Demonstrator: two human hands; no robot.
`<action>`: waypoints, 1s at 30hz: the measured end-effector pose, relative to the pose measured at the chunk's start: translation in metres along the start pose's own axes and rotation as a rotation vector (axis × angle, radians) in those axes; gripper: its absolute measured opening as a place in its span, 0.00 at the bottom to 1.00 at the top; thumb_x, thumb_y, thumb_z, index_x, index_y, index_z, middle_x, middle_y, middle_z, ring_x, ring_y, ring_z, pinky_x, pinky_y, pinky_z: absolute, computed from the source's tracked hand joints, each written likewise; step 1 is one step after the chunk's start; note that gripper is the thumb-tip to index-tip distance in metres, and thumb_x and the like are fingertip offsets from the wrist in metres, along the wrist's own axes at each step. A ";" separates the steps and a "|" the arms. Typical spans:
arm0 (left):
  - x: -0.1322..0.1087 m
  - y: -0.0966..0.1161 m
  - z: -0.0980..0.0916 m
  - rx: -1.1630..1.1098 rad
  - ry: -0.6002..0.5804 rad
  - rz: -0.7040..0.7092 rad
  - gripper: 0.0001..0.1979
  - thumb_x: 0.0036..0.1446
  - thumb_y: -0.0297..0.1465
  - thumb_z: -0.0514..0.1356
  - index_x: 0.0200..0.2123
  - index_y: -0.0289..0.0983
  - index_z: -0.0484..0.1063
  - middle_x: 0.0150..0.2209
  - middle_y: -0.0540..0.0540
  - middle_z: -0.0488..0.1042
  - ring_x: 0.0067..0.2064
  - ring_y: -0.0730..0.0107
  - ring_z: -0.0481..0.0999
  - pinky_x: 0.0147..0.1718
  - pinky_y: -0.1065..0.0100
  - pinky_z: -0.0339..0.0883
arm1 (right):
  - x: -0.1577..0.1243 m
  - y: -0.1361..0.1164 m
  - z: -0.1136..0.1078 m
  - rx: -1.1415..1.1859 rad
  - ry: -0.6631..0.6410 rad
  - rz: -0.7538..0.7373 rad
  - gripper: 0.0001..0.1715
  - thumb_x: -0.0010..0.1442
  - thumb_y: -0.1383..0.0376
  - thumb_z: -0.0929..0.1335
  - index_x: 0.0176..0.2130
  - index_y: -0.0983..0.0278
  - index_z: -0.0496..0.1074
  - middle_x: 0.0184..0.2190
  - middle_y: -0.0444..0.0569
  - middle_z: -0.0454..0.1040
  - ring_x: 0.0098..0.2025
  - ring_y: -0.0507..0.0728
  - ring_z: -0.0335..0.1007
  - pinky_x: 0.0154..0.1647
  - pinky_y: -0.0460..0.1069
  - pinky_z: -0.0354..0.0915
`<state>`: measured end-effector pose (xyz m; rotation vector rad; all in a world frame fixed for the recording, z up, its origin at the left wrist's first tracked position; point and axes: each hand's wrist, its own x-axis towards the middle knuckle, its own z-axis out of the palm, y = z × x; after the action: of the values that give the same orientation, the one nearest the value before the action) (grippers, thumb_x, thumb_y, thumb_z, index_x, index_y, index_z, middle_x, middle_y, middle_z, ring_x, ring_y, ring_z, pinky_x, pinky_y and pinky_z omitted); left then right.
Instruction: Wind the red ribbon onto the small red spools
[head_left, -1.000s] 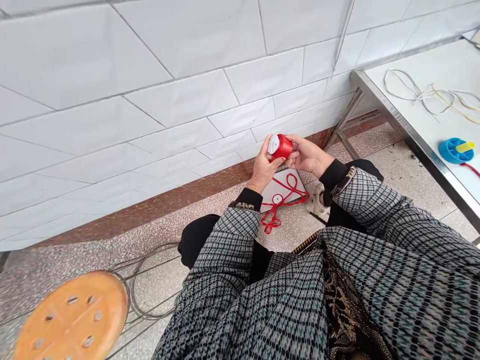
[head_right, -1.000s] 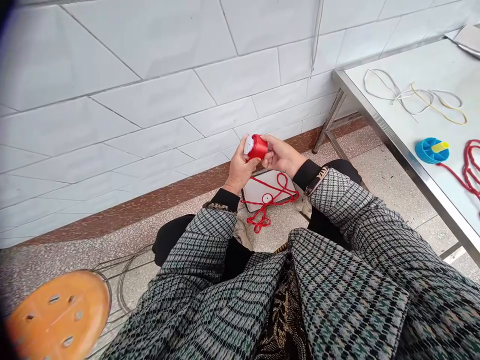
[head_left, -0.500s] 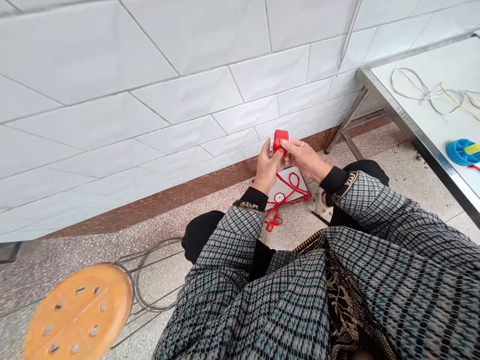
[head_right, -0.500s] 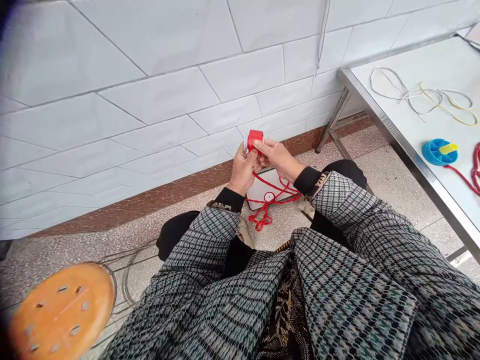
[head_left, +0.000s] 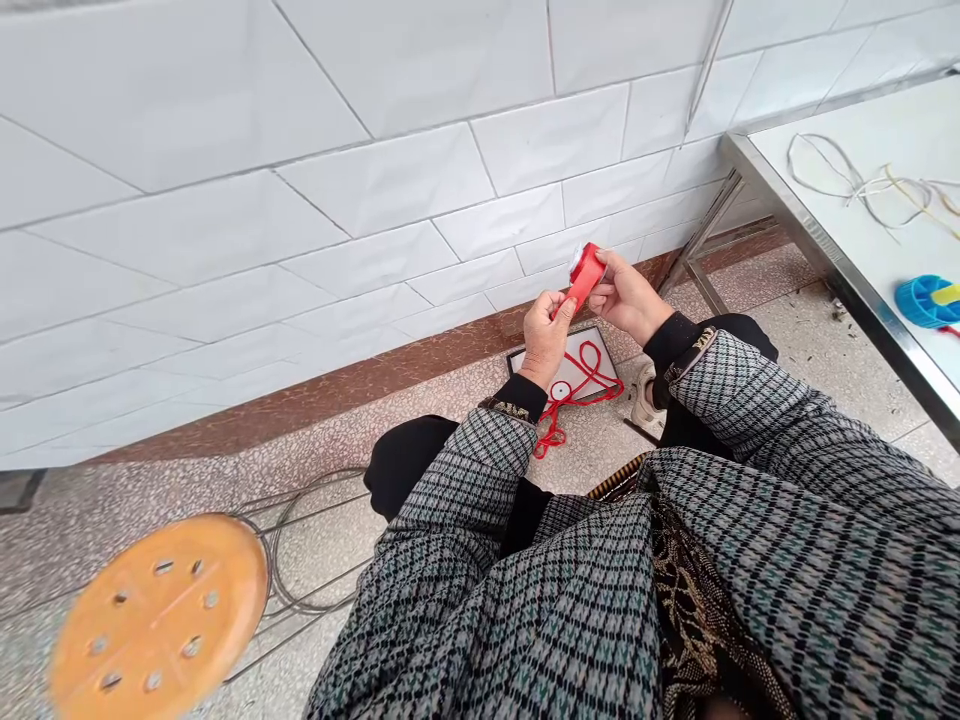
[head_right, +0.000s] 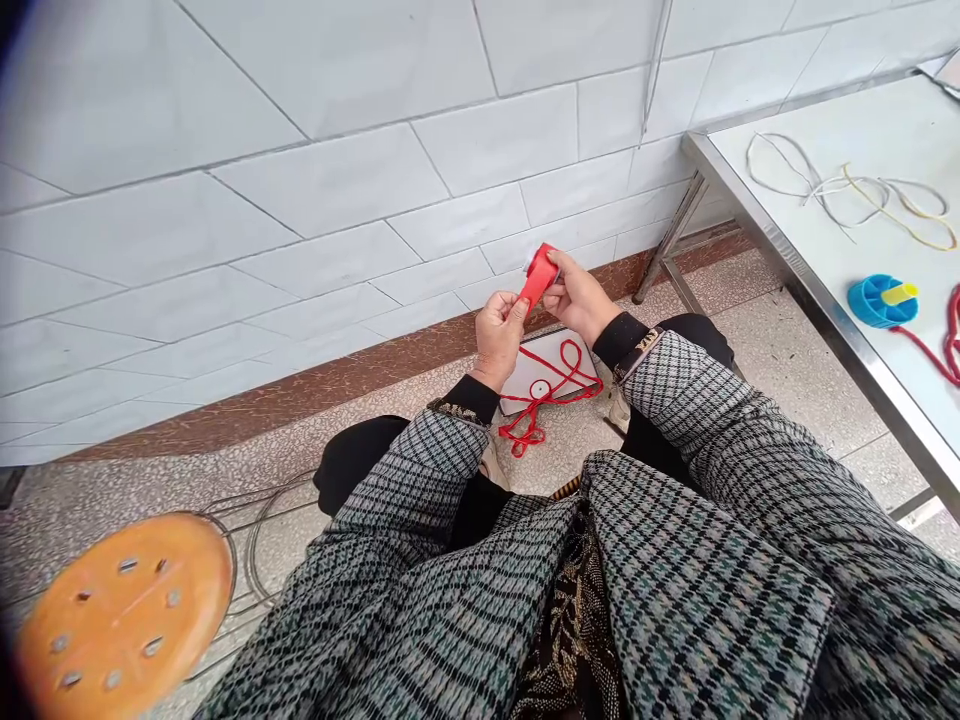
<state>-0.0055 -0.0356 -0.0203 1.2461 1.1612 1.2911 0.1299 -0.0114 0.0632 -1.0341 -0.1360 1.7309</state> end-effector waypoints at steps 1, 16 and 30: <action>0.000 0.001 -0.002 0.019 -0.014 0.031 0.15 0.64 0.40 0.69 0.31 0.39 0.71 0.27 0.51 0.70 0.30 0.71 0.67 0.33 0.69 0.61 | 0.000 -0.001 0.000 0.014 -0.007 0.022 0.18 0.78 0.65 0.64 0.33 0.62 0.64 0.17 0.33 0.64 0.14 0.41 0.42 0.17 0.39 0.46; 0.016 -0.021 -0.019 -0.129 -0.225 -0.074 0.43 0.51 0.46 0.77 0.65 0.40 0.67 0.25 0.58 0.70 0.22 0.78 0.58 0.25 0.70 0.55 | -0.019 -0.013 0.001 -0.020 -0.075 0.314 0.19 0.79 0.64 0.62 0.33 0.62 0.63 0.15 0.33 0.60 0.11 0.41 0.44 0.13 0.38 0.44; 0.030 -0.002 -0.047 -0.029 -0.547 0.080 0.62 0.46 0.53 0.80 0.77 0.40 0.58 0.73 0.32 0.68 0.68 0.40 0.76 0.67 0.47 0.73 | -0.033 -0.013 -0.003 -0.089 -0.093 0.446 0.18 0.80 0.62 0.62 0.35 0.62 0.62 0.15 0.31 0.54 0.11 0.41 0.42 0.11 0.37 0.46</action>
<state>-0.0524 -0.0065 -0.0214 1.5124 0.7030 0.9294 0.1434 -0.0339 0.0877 -1.1067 -0.0420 2.1945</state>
